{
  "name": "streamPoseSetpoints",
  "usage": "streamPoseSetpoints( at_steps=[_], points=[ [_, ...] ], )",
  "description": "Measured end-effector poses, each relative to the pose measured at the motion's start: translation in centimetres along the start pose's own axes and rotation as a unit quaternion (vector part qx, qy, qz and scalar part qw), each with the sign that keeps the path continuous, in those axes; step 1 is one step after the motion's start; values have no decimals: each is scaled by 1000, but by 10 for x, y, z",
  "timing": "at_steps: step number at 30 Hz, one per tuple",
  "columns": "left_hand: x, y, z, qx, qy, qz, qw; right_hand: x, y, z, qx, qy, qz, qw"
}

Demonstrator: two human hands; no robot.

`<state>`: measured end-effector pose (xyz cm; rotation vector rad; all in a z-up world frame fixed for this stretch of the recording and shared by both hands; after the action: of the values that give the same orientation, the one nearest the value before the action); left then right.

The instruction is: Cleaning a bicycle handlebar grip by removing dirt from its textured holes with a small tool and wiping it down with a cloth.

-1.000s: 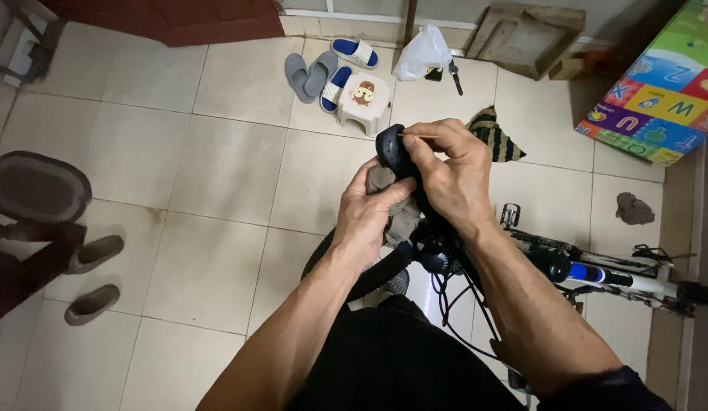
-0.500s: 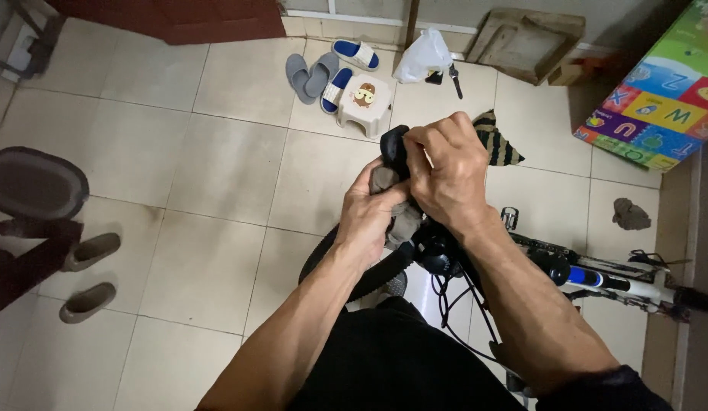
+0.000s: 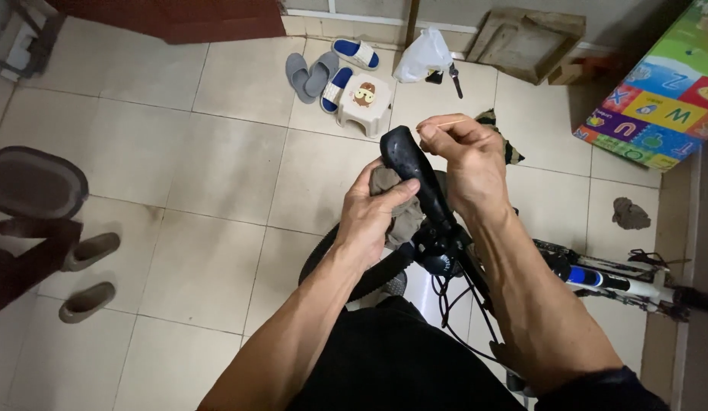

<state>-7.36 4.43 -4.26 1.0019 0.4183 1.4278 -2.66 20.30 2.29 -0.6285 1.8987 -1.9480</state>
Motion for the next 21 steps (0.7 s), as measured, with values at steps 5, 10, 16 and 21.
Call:
streamPoseSetpoints(
  at_steps=[5, 10, 16, 21],
  points=[
    [0, 4, 3, -3, 3, -8, 1000, -6, 5, 5, 14, 21, -8, 1000],
    [0, 2, 1, -4, 10, -13, 1000, -3, 0, 8, 21, 25, -13, 999],
    [0, 4, 3, 4, 21, -8, 1000, 3, -4, 12, 3, 16, 25, 1000],
    [1, 1, 2, 4, 24, 4, 1000, 5, -8, 15, -33, 17, 63, 997]
  ],
)
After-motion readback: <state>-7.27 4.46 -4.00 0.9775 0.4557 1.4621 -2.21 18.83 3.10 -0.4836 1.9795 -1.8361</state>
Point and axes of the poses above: each hand's wrist, its own z-axis away from the middle knuckle, its own x-axis out of the palm, y = z × x, the point moved 10 cm from there along -z, towards the middle knuckle, and after that the axes turned 11 degrees about y, right-handed, at the moved point
